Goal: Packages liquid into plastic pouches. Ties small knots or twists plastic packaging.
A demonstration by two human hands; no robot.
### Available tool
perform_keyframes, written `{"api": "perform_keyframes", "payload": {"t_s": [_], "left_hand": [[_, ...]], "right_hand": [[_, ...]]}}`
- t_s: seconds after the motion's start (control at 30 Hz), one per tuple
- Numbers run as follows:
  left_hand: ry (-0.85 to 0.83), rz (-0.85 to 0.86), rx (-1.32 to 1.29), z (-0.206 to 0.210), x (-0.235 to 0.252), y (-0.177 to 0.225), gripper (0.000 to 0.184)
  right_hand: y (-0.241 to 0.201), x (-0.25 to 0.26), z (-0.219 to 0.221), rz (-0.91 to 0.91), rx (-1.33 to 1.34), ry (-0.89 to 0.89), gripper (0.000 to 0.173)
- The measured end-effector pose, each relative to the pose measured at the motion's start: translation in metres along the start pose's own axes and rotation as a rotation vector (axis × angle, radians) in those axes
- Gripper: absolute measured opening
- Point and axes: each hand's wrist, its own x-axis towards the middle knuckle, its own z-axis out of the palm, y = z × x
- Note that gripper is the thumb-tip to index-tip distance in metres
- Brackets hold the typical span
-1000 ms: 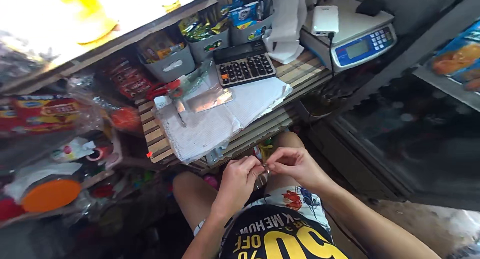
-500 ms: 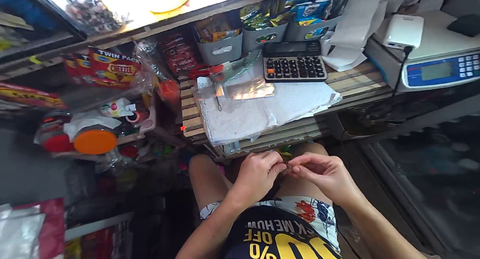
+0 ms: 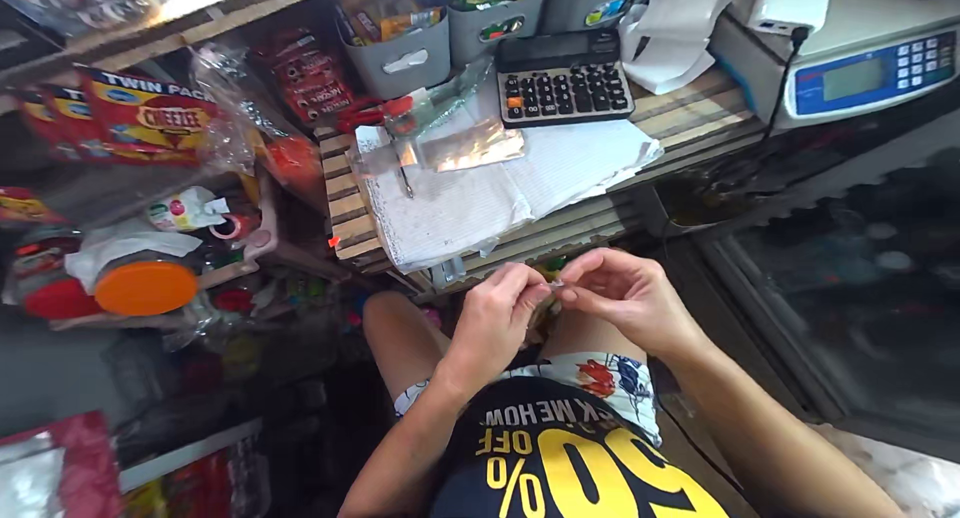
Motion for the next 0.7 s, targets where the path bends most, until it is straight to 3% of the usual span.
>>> {"api": "perform_keyframes", "payload": {"t_s": [0.07,0.17,0.27,0.33,0.43,0.53,0.57,0.7], "left_hand": [[-0.006,0.007,0.033,-0.002,0.0,-0.001,0.02],[-0.031,0.036,0.055,-0.002,0.0,0.0,0.019],[-0.033,0.044,-0.001,0.001,0.0,0.002,0.017],[-0.006,0.031,-0.043,0.003,0.001,0.003,0.016],[0.036,0.008,-0.051,0.001,0.002,0.001,0.014],[0.04,0.012,0.012,0.001,0.002,-0.001,0.013],[0.032,0.02,0.025,0.001,0.002,-0.002,0.013],[0.011,0.044,0.02,0.004,0.002,-0.001,0.014]], "right_hand": [[0.001,-0.001,0.0,-0.016,-0.031,-0.003,0.022],[0.001,-0.004,0.005,-0.066,-0.232,0.051,0.009],[0.007,-0.004,0.01,-0.134,-0.452,0.131,0.032],[0.009,-0.001,0.011,-0.113,-0.345,0.165,0.036],[0.001,0.004,0.004,0.06,0.034,0.142,0.015],[-0.005,0.005,-0.006,0.17,0.069,0.026,0.049],[-0.005,0.005,-0.006,0.167,0.018,0.022,0.049],[-0.002,0.001,0.006,0.032,-0.141,0.146,0.005]]}}
